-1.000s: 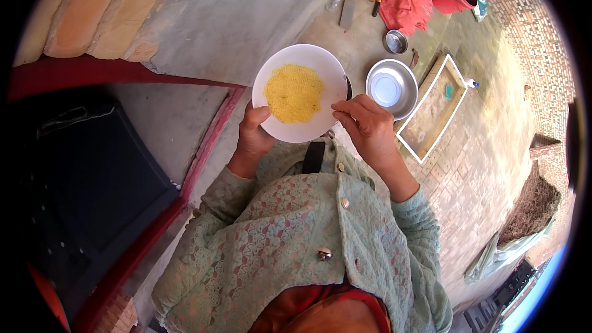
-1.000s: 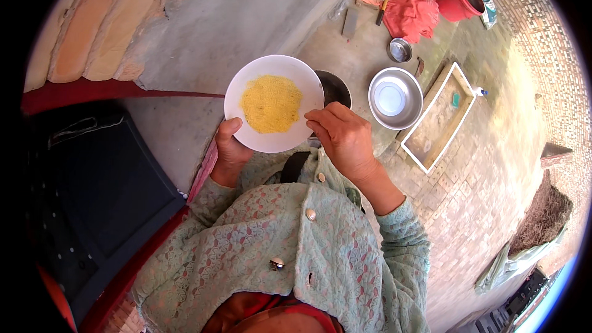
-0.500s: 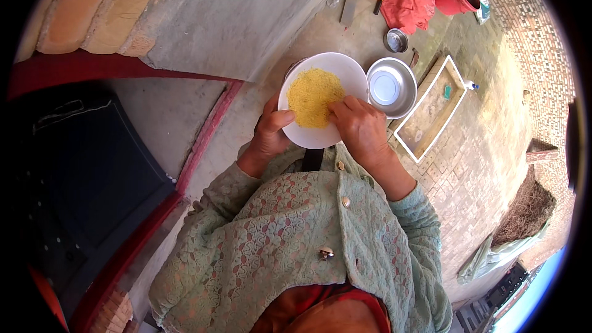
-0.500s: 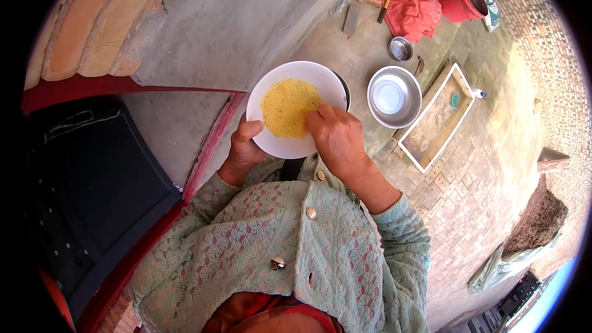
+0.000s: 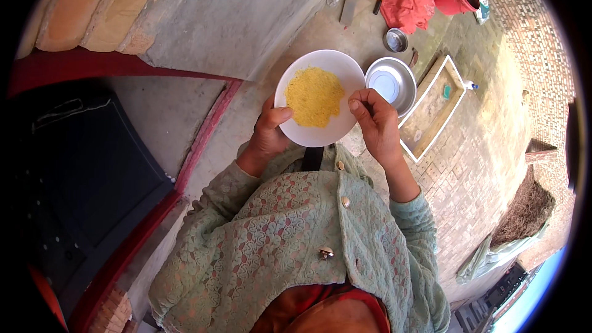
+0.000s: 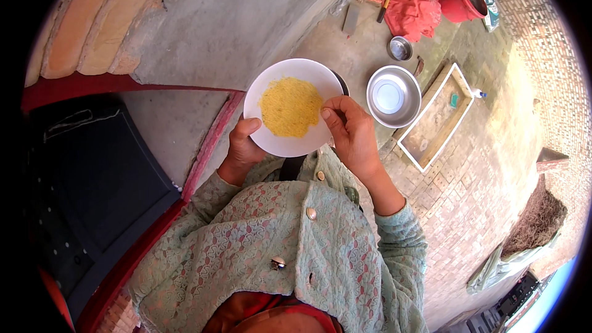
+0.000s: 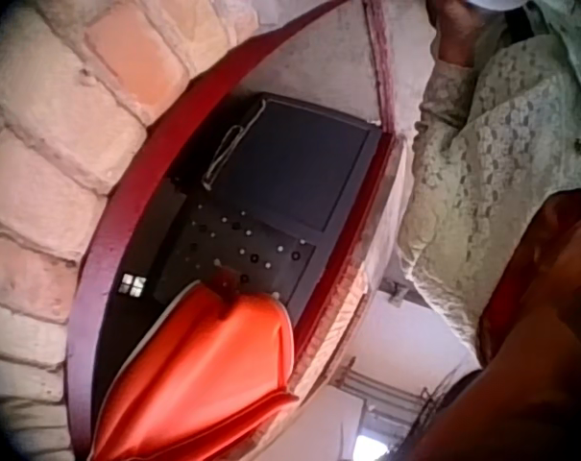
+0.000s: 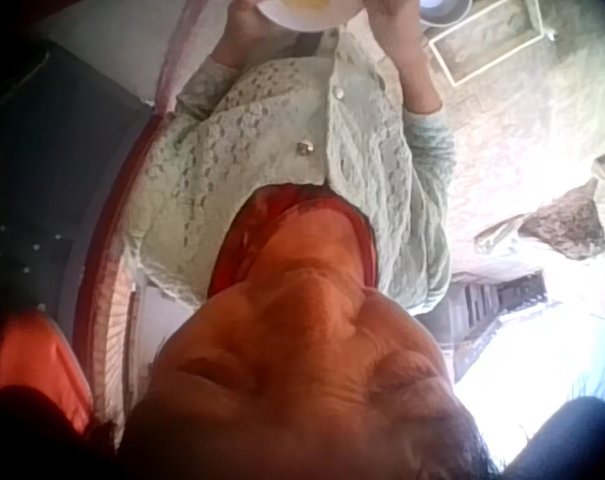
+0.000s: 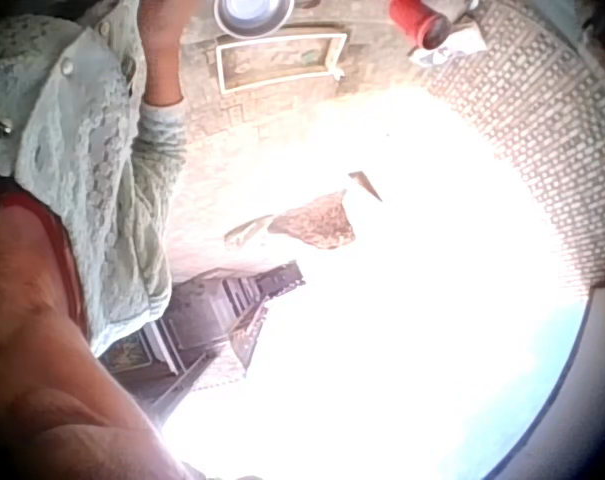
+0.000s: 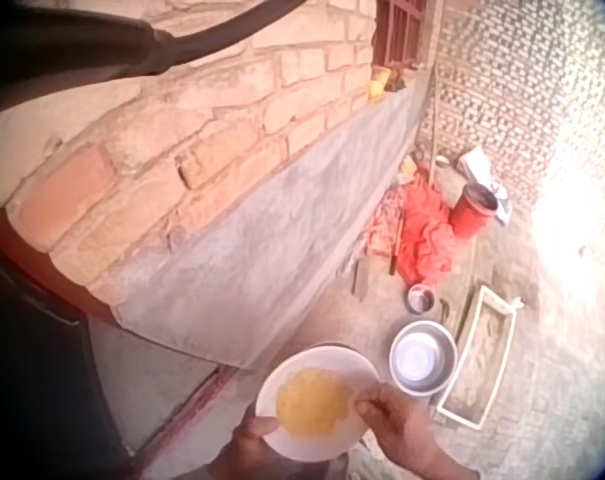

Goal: The person holds a white bowl of yellow grains and picks out small dark particles by hand, dropping them away. The person then walks into a kitchen, places the bowl on a table, and adds firewood to a wood-burning stove.

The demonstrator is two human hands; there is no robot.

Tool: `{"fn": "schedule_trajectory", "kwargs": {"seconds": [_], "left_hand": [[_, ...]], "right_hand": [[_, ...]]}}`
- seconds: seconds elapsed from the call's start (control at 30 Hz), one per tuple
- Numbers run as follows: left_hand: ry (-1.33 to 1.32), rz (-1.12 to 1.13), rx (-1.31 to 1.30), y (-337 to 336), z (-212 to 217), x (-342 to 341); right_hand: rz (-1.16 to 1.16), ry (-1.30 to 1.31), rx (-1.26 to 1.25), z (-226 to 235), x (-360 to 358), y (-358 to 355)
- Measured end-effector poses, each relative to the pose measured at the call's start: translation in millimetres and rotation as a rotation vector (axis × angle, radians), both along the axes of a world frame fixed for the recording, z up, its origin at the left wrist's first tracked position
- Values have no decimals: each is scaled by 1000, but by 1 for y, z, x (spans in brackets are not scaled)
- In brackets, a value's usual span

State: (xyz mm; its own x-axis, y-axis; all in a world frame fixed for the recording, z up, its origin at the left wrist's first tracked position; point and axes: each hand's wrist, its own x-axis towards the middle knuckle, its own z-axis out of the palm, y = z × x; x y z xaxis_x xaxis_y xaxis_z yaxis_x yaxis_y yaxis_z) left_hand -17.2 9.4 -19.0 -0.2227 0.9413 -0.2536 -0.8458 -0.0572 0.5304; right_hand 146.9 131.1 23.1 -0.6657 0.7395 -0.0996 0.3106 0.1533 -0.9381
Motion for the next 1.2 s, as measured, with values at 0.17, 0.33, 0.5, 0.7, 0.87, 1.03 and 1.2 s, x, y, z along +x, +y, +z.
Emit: {"fn": "schedule_trajectory", "kwargs": {"seconds": [0.17, 0.33, 0.5, 0.7, 0.87, 1.03, 1.2], "left_hand": [[-6, 32, -10, -1, -6, -1], [56, 93, -28, -3, -3, -5], [73, 165, -78, -9, 1, -13], [96, 205, -114, -12, -1, -22], [96, 199, -59, -16, -8, -29], [61, 191, -61, -16, -4, -25], [58, 136, -19, -11, -2, -20]], "right_hand": [[-77, 290, -781, 6, 6, 5], [-128, 413, -994, 3, 14, 6], [-219, 380, -919, -11, 22, 9], [-238, 52, -551, -81, 26, 16], [-210, -278, -149, -98, 16, 19], [-299, -61, 77, -64, 15, 12], [-33, 72, 278, 6, -9, -5]]}}
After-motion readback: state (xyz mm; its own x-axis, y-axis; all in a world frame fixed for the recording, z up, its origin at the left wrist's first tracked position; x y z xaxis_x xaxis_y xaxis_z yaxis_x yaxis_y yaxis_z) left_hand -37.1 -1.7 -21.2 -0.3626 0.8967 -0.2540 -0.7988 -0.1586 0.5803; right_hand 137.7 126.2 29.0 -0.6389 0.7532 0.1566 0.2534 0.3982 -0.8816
